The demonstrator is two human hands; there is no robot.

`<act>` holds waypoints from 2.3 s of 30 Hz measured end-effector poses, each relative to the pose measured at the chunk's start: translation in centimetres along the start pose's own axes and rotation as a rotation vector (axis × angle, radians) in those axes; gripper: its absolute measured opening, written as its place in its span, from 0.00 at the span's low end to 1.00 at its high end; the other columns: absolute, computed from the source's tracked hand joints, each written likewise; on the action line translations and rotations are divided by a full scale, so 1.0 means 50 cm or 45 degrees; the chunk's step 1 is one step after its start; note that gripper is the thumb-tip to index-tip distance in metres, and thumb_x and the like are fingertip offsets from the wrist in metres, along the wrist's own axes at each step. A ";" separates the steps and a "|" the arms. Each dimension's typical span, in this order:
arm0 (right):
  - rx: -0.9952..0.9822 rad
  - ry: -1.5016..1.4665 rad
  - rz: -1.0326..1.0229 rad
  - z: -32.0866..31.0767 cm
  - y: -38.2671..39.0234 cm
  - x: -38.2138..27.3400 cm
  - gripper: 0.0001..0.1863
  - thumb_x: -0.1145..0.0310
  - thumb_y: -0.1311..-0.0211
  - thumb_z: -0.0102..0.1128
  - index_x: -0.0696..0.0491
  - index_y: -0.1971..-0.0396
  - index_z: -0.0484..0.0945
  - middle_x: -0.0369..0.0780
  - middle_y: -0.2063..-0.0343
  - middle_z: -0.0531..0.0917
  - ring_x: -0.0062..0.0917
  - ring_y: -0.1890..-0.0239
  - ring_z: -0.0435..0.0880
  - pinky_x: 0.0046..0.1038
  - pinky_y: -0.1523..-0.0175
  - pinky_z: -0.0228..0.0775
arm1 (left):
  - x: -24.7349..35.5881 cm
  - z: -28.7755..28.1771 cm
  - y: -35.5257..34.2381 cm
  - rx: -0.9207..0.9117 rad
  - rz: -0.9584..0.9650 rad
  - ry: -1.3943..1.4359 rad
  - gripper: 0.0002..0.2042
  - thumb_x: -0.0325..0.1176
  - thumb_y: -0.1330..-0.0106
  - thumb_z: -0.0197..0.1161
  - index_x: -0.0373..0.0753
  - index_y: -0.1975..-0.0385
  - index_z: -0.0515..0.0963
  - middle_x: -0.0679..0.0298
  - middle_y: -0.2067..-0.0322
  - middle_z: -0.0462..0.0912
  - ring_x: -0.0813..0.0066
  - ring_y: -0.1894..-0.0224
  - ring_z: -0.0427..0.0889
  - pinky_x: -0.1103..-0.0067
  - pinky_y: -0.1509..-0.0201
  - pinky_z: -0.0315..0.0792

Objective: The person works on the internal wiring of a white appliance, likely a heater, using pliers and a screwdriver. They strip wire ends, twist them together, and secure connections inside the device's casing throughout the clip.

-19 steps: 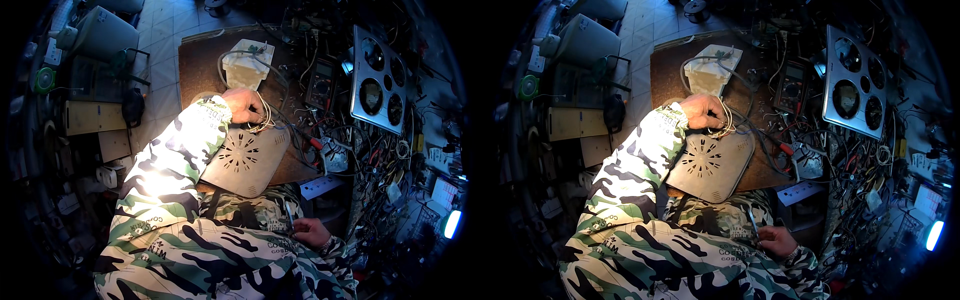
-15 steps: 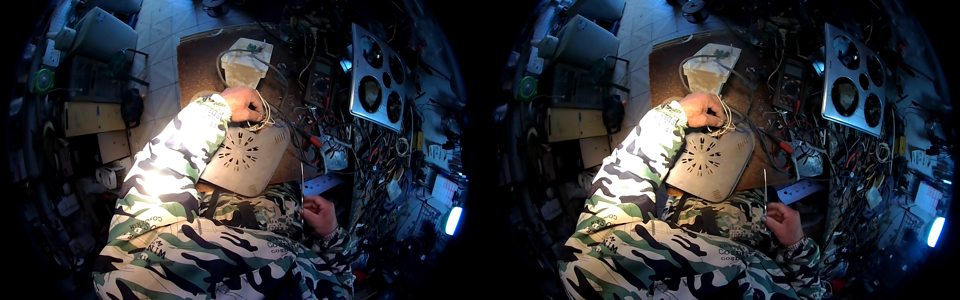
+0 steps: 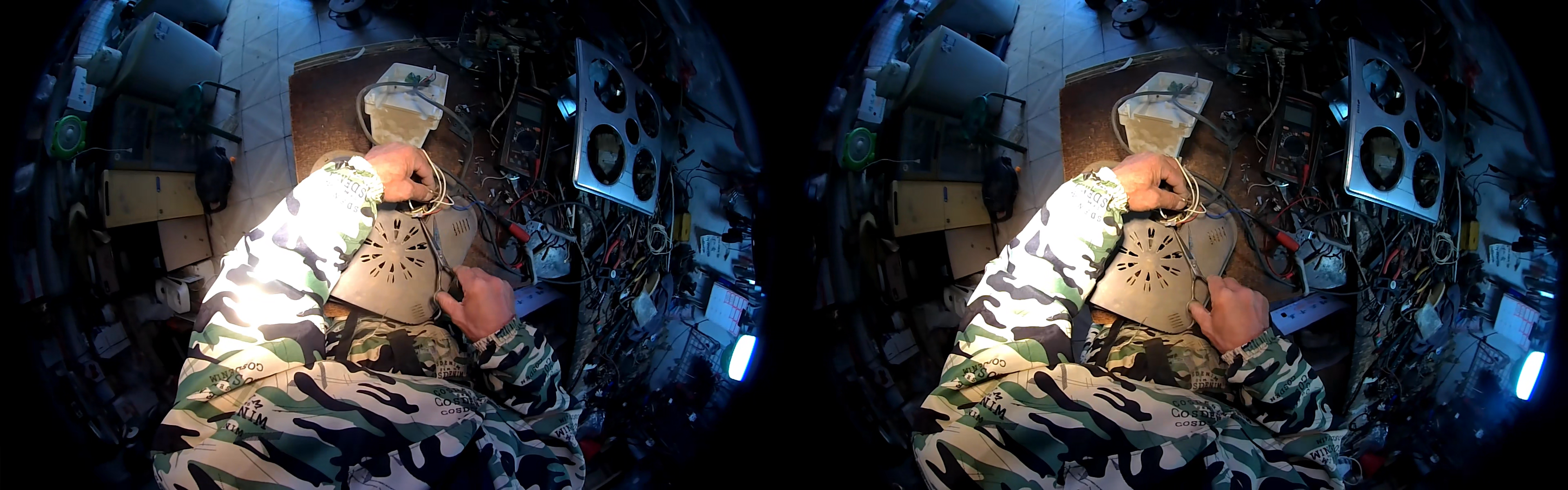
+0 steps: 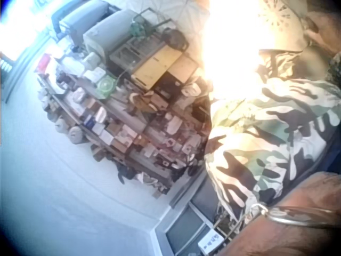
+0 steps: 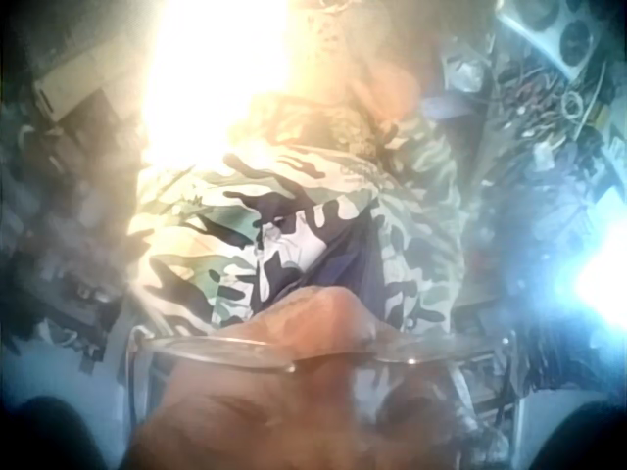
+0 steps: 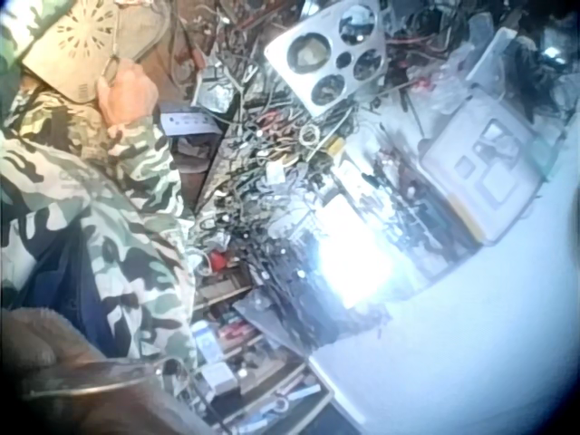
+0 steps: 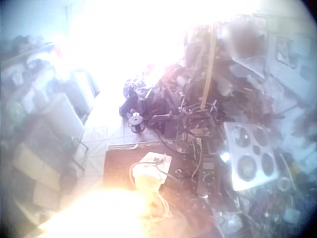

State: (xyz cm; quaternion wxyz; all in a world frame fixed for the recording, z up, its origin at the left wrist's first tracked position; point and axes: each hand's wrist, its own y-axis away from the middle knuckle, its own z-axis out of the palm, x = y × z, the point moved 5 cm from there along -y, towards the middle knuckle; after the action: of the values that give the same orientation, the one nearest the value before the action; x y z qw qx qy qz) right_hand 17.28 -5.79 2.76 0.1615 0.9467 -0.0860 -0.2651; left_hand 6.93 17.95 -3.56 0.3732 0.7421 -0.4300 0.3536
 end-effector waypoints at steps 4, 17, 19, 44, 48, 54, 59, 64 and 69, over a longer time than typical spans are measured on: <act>0.000 0.023 -0.010 -0.003 -0.010 -0.002 0.25 0.57 0.43 0.77 0.56 0.51 0.83 0.48 0.66 0.87 0.47 0.64 0.89 0.47 0.59 0.81 | 0.006 -0.004 0.006 0.007 -0.014 -0.003 0.10 0.34 0.41 0.75 0.39 0.62 0.91 0.57 0.59 0.89 0.58 0.53 0.88 0.67 0.48 0.79; 0.039 -0.118 -0.079 -0.009 -0.026 0.010 0.25 0.61 0.45 0.78 0.56 0.50 0.82 0.49 0.65 0.86 0.48 0.62 0.87 0.46 0.58 0.79 | 0.006 -0.004 0.004 -0.045 -0.039 -0.004 0.10 0.34 0.41 0.75 0.39 0.61 0.92 0.57 0.58 0.90 0.57 0.52 0.88 0.66 0.48 0.79; 0.040 -0.274 -0.117 0.002 -0.037 0.022 0.24 0.61 0.45 0.77 0.58 0.52 0.84 0.50 0.67 0.86 0.49 0.63 0.87 0.46 0.59 0.79 | 0.009 -0.002 0.002 -0.038 -0.028 0.002 0.10 0.34 0.41 0.74 0.39 0.61 0.92 0.56 0.58 0.90 0.56 0.52 0.88 0.66 0.48 0.79; -0.418 -1.189 0.286 0.063 -0.051 0.027 0.18 0.77 0.39 0.77 0.70 0.53 0.82 0.30 0.75 0.82 0.07 0.73 0.75 0.17 0.66 0.70 | 0.013 -0.002 0.004 -0.005 0.003 0.024 0.09 0.34 0.41 0.73 0.39 0.63 0.92 0.57 0.61 0.90 0.58 0.53 0.88 0.67 0.50 0.79; -0.347 -1.049 0.245 0.076 -0.041 0.048 0.16 0.77 0.40 0.75 0.67 0.55 0.83 0.33 0.76 0.84 0.10 0.72 0.79 0.21 0.66 0.73 | 0.014 -0.001 0.000 0.003 0.041 0.016 0.09 0.34 0.41 0.74 0.39 0.63 0.92 0.57 0.60 0.90 0.59 0.53 0.88 0.67 0.50 0.79; -0.311 -1.057 0.216 0.051 0.000 0.056 0.16 0.77 0.42 0.73 0.64 0.55 0.84 0.35 0.75 0.86 0.11 0.72 0.81 0.22 0.66 0.75 | 0.011 0.002 -0.003 -0.007 -0.001 0.018 0.08 0.33 0.40 0.74 0.39 0.63 0.91 0.57 0.61 0.90 0.57 0.55 0.88 0.66 0.51 0.78; 0.225 -0.893 0.530 0.040 0.054 0.193 0.20 0.78 0.44 0.73 0.63 0.51 0.82 0.38 0.74 0.88 0.18 0.69 0.87 0.24 0.63 0.78 | 0.026 -0.003 0.006 0.042 0.052 -0.007 0.07 0.33 0.40 0.73 0.39 0.65 0.91 0.56 0.62 0.89 0.54 0.55 0.87 0.65 0.51 0.78; 0.455 -0.173 0.770 0.013 0.010 0.374 0.17 0.73 0.49 0.76 0.59 0.59 0.83 0.45 0.72 0.88 0.37 0.67 0.90 0.36 0.60 0.81 | 0.045 0.007 -0.002 0.074 0.117 -0.098 0.06 0.32 0.42 0.73 0.39 0.67 0.90 0.56 0.65 0.88 0.53 0.55 0.86 0.63 0.51 0.78; 0.147 0.336 0.543 -0.014 -0.092 0.387 0.12 0.70 0.50 0.77 0.57 0.66 0.85 0.47 0.67 0.87 0.48 0.61 0.88 0.41 0.57 0.80 | 0.069 0.002 0.051 0.325 0.315 -0.311 0.06 0.31 0.44 0.73 0.41 0.68 0.90 0.59 0.65 0.88 0.50 0.54 0.83 0.60 0.48 0.77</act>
State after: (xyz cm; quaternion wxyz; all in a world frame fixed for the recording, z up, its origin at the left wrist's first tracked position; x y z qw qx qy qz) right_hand 34.36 -6.14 -7.46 0.1694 0.9412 -0.2767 -0.0939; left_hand 5.97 15.66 -0.05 0.1752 0.7622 -0.5117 0.3557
